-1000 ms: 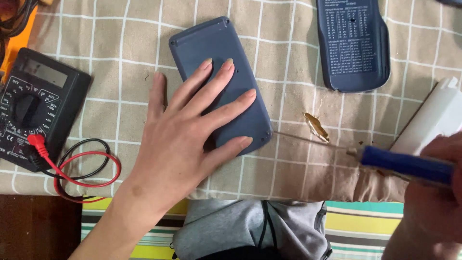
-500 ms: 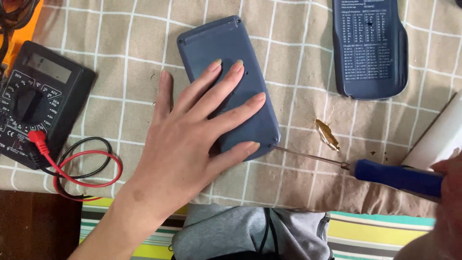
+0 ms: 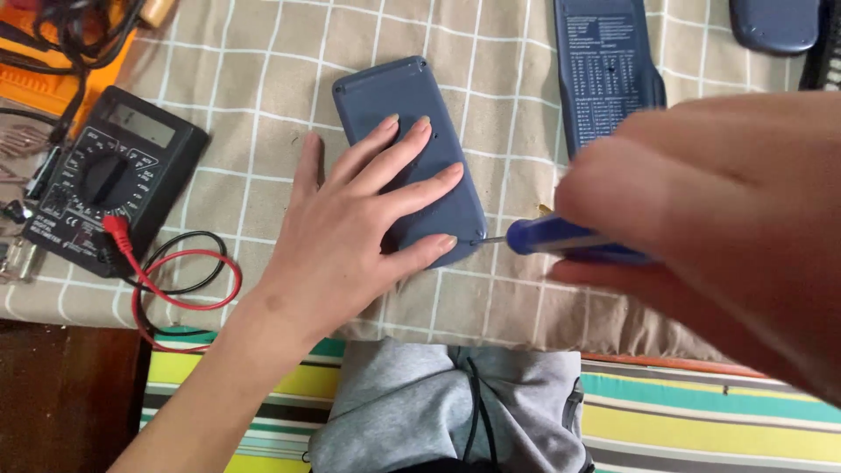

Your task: Reassembling a scientific calculator by cleaning internal parts with a blower and securing the casing with a screwdriver.

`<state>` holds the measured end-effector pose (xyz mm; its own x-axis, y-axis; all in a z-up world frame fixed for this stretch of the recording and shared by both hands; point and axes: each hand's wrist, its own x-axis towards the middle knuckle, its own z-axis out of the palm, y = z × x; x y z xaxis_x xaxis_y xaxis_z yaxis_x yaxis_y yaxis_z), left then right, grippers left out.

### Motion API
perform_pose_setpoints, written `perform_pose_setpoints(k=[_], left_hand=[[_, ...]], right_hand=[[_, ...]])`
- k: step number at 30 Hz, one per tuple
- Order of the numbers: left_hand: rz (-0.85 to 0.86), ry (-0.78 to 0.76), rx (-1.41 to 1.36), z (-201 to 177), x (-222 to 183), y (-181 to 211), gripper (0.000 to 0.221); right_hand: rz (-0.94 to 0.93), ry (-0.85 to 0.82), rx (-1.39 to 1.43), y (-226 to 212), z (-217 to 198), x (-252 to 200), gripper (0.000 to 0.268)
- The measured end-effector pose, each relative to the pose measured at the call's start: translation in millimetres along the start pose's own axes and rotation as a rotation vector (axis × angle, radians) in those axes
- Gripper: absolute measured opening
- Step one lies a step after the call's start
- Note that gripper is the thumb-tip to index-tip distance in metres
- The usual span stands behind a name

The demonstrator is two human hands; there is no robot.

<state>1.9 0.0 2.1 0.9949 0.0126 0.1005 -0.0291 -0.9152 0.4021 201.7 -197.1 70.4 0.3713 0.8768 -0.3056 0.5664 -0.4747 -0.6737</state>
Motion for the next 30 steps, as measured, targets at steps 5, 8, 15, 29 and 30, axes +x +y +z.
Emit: perform_pose_setpoints(k=[5, 8, 15, 29, 30], left_hand=[[-0.009, -0.012, 0.011, -2, 1, 1, 0.052], [-0.024, -0.071, -0.003, -6, 3, 1, 0.054], [0.447, 0.114, -0.419, -3, 23, -3, 0.037], [0.227, 0.026, -0.796, 8, 20, 6, 0.01], [0.233, 0.023, -0.796, 8, 21, 7, 0.01]], right_hand=[[-0.011, 0.09, -0.376, -5, 6, -32, 0.085], [-0.02, 0.151, -0.61, -18, 15, -45, 0.084], [-0.025, 0.322, -1.135, -74, 35, -58, 0.084], [-0.059, 0.069, -1.286, -127, -9, -36, 0.064], [-0.053, 0.072, -1.285, -127, -4, -40, 0.064]])
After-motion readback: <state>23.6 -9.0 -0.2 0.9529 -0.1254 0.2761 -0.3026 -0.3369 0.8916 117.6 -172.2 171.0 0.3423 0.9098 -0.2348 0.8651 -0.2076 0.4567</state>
